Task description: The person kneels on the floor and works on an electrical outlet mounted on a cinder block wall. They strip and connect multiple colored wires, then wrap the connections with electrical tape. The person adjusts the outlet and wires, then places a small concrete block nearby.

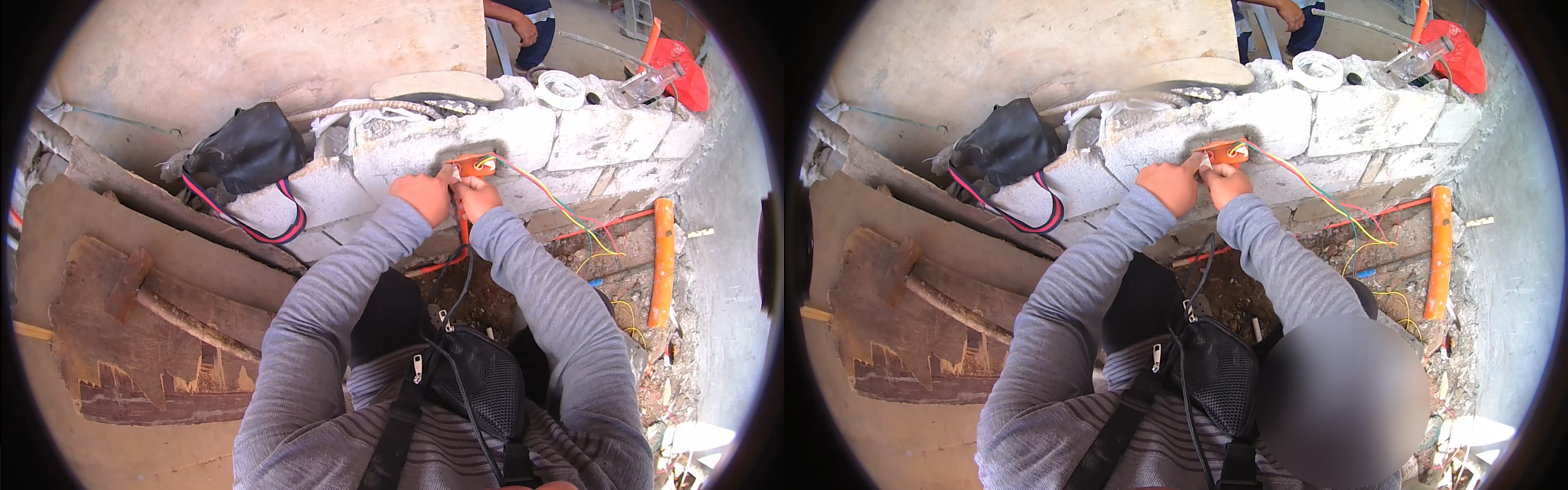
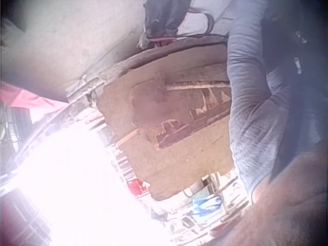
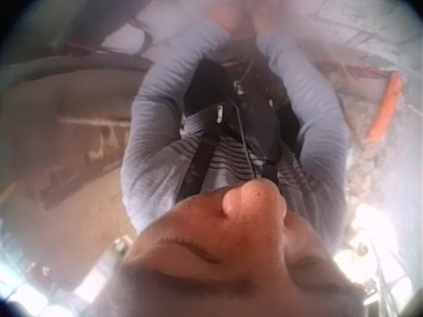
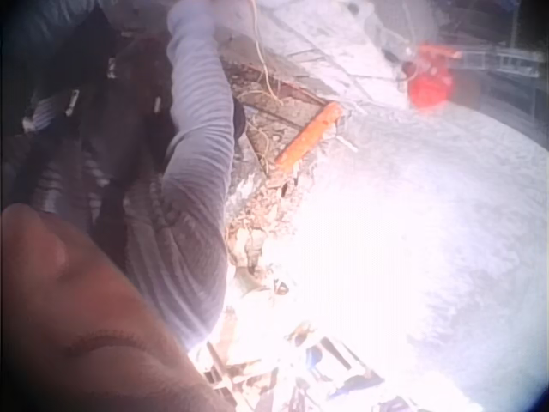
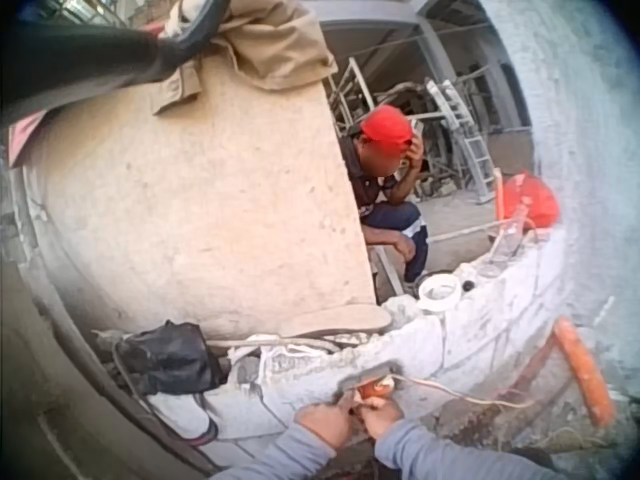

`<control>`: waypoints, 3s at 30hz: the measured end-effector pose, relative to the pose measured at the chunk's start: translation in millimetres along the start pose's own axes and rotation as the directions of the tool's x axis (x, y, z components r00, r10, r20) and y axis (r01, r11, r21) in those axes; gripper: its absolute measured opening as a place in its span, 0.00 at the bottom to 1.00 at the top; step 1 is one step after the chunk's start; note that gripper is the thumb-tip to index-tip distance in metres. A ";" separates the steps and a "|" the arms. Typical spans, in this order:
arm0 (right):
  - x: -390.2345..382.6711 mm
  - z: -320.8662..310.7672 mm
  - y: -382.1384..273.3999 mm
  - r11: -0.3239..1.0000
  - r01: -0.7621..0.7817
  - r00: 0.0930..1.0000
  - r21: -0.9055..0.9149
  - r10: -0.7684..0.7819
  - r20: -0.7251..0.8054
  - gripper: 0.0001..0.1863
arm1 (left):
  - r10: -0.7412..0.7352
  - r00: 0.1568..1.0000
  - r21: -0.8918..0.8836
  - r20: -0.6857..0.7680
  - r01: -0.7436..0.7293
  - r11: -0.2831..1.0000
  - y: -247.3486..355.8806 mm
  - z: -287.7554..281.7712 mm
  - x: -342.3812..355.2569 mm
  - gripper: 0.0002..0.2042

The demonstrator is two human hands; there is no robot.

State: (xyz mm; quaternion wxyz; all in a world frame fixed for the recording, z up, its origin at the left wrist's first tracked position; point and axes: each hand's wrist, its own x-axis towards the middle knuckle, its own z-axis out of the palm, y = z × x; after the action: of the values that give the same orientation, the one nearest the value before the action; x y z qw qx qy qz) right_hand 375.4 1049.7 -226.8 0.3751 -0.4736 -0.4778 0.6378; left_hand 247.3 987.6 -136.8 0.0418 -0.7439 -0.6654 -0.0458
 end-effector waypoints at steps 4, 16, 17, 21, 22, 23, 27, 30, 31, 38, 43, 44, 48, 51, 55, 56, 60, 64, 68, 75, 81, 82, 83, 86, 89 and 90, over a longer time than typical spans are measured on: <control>-0.4 0.7 3.1 0.998 0.040 0.999 -0.042 -0.039 0.010 0.13 | -0.026 1.000 0.004 0.003 0.026 1.000 5.6 -4.7 5.2 0.21; 5.1 8.3 -3.1 0.876 0.168 0.936 -0.452 -0.285 -0.205 0.18 | -0.072 0.997 -0.056 -0.038 0.069 0.996 3.1 1.6 5.1 0.15; 2.0 8.5 -5.1 0.874 0.157 0.938 -0.460 -0.278 -0.208 0.19 | -0.076 0.997 -0.059 -0.036 0.073 0.996 2.5 1.6 4.3 0.15; -1.9 5.1 -11.8 0.858 0.107 0.921 -0.503 -0.276 -0.274 0.20 | -0.053 0.993 -0.082 -0.101 0.045 0.996 0.9 4.3 1.6 0.19; -1.6 5.6 -11.3 0.855 0.089 0.912 -0.511 -0.276 -0.302 0.20 | -0.047 0.992 -0.086 -0.115 0.037 0.996 -0.6 6.7 1.5 0.20; -0.8 7.8 -9.0 0.881 0.117 0.902 -0.459 -0.287 -0.322 0.18 | -0.042 0.991 -0.091 -0.128 0.030 0.995 -2.6 9.5 1.5 0.21; 0.3 23.0 22.0 0.951 0.237 0.854 -0.196 -0.301 -0.425 0.13 | -0.008 0.985 -0.126 -0.172 -0.014 0.992 -8.5 16.2 -6.6 0.24; 8.1 27.3 44.1 0.919 0.307 0.910 0.249 -0.207 -0.359 0.10 | 0.002 0.969 -0.223 -0.246 -0.059 0.973 -9.8 20.6 -13.8 0.25; -3.9 30.8 35.4 0.883 0.201 0.967 0.425 -0.110 -0.229 0.10 | -0.042 0.962 -0.267 -0.270 -0.033 0.963 -12.3 23.8 -19.4 0.24; -23.3 39.3 10.7 0.661 0.023 1.000 0.750 -0.025 -0.009 0.11 | -0.243 0.924 -0.580 -0.295 0.029 0.814 -10.5 45.4 -38.5 0.18; -16.4 38.2 10.5 0.634 -0.035 0.998 0.773 -0.017 0.059 0.13 | -0.256 0.935 -0.668 -0.245 0.029 0.744 -14.1 74.2 -46.0 0.16; -16.2 37.5 9.9 0.644 -0.035 0.996 0.764 -0.036 0.076 0.12 | -0.260 0.938 -0.679 -0.228 0.038 0.733 -15.3 78.1 -46.9 0.16; -13.3 29.4 -5.3 0.713 -0.058 0.997 0.699 0.012 0.071 0.13 | -0.272 0.950 -0.696 -0.153 0.092 0.712 -15.5 75.5 -50.9 0.16; -6.5 22.1 -13.1 0.779 -0.077 0.996 0.623 0.035 0.080 0.13 | -0.247 0.947 -0.696 -0.208 0.034 0.718 -19.9 86.0 -52.8 0.15; 9.2 6.9 -21.4 0.879 -0.137 0.988 0.457 0.089 0.125 0.09 | -0.257 0.951 -0.708 -0.173 0.061 0.704 -21.0 86.1 -55.1 0.15; 14.4 4.6 -21.5 0.888 -0.152 0.987 0.433 0.109 0.122 0.09 | -0.268 0.951 -0.717 -0.156 0.078 0.693 -21.9 88.1 -54.7 0.15; 19.2 4.0 -28.7 0.933 -0.157 0.987 0.323 0.145 0.062 0.08 | -0.291 0.948 -0.732 -0.128 0.108 0.673 -23.4 91.9 -52.5 0.15; 17.1 8.2 -32.9 0.960 -0.123 0.992 0.250 0.117 0.038 0.06 | -0.286 0.950 -0.724 -0.129 0.107 0.682 -24.0 92.8 -52.5 0.14; 16.9 10.5 -27.6 0.936 -0.103 0.995 0.336 0.100 0.026 0.05 | -0.294 0.949 -0.727 -0.115 0.122 0.676 -24.4 94.4 -52.4 0.14; 20.5 7.4 -15.6 0.965 0.014 0.996 0.262 -0.038 0.085 0.06 | -0.296 0.947 -0.715 -0.125 0.121 0.688 -26.0 97.0 -51.9 0.14; 15.1 -0.8 -6.9 0.970 0.173 0.964 0.168 -0.202 0.171 0.08 | -0.291 0.948 -0.722 -0.130 0.111 0.683 -26.6 95.7 -54.3 0.14; 14.0 -1.3 -5.4 0.970 0.181 0.961 0.166 -0.210 0.181 0.08 | -0.285 0.949 -0.718 -0.139 0.102 0.689 -27.0 95.0 -55.0 0.14; 13.4 -0.6 -4.0 0.965 0.198 0.957 0.173 -0.229 0.180 0.09 | -0.278 0.949 -0.713 -0.147 0.093 0.695 -27.6 94.3 -55.5 0.14; 11.8 1.2 -0.4 0.952 0.249 0.946 0.179 -0.279 0.166 0.09 | -0.268 0.950 -0.713 -0.160 0.077 0.697 -28.4 93.9 -55.7 0.14; 7.4 5.6 0.2 0.944 0.299 0.940 0.142 -0.317 0.124 0.09 | -0.266 0.949 -0.709 -0.169 0.071 0.702 -28.7 89.9 -57.8 0.14; 6.1 7.7 1.7 0.941 0.318 0.939 0.115 -0.330 0.095 0.09 | -0.263 0.949 -0.709 -0.172 0.066 0.702 -28.6 88.8 -57.7 0.14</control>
State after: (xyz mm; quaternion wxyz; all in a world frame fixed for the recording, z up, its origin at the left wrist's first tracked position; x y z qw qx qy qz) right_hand 366.3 1052.9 -229.3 0.4704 -0.3327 -0.5376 0.6157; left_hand 213.6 944.8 -232.0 -0.1578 -0.6289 -0.6521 -0.3929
